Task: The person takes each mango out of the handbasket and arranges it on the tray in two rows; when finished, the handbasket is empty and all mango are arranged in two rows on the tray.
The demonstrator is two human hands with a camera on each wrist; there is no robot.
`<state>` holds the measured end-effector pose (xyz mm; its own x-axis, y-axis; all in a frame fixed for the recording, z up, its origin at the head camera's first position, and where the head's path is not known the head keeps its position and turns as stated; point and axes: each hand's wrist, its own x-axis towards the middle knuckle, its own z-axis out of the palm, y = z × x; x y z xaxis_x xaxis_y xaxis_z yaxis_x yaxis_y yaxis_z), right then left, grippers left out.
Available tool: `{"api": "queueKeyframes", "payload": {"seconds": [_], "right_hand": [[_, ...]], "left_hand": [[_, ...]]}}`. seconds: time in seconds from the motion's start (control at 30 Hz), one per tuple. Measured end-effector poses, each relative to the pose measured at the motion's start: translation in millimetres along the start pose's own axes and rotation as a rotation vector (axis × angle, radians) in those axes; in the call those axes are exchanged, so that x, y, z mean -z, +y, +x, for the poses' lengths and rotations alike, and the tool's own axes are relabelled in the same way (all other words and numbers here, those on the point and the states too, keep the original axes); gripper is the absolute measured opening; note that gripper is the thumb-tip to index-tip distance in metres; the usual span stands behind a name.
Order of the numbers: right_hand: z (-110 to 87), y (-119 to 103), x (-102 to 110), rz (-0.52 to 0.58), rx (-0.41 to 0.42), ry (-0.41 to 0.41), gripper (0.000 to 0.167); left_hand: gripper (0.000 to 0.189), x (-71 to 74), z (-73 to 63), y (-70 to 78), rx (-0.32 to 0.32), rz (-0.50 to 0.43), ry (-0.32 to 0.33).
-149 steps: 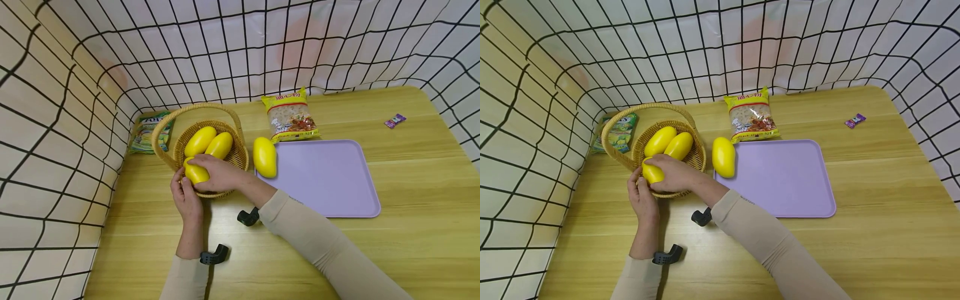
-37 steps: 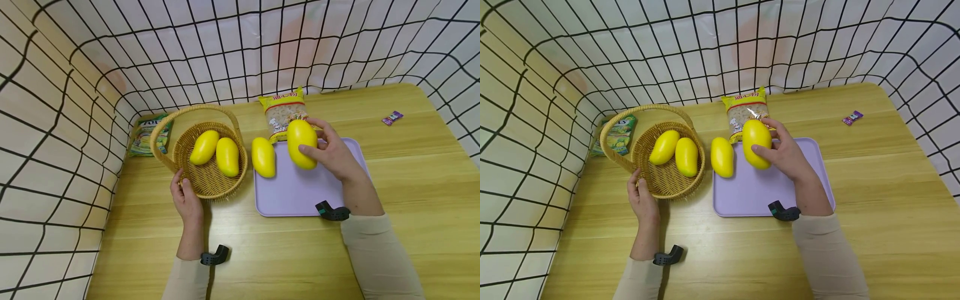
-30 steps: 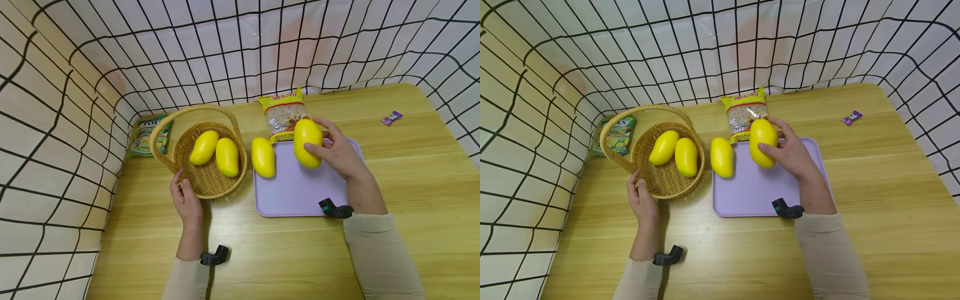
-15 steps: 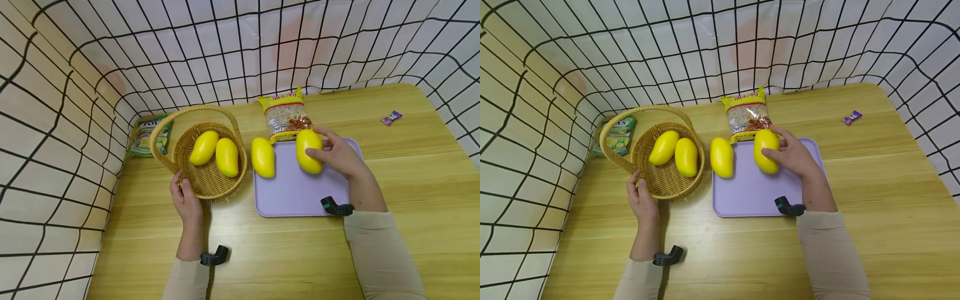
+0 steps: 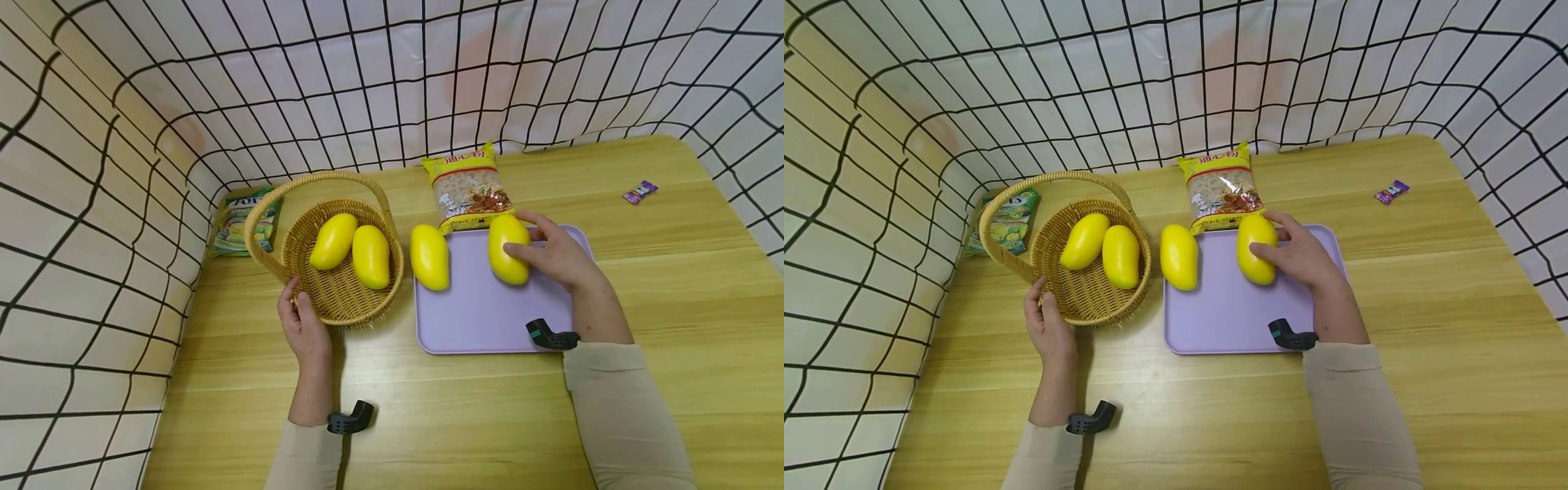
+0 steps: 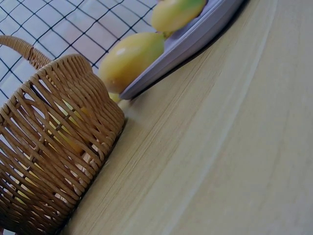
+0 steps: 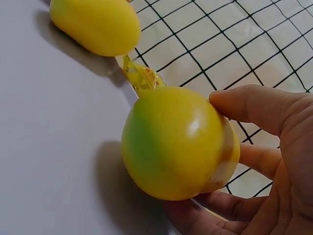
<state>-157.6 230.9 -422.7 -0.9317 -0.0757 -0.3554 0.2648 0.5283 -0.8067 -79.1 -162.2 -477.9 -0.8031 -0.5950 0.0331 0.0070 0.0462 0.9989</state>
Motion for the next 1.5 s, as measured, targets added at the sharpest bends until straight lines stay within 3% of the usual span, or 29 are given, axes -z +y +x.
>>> {"api": "queueKeyframes", "payload": {"seconds": [1.5], "right_hand": [[-2.8, 4.1, 5.5, -0.078, -0.055, -0.022, 0.087]], "left_hand": [[0.036, -0.3, -1.3, 2.0, -0.010, 0.016, 0.006]]}}
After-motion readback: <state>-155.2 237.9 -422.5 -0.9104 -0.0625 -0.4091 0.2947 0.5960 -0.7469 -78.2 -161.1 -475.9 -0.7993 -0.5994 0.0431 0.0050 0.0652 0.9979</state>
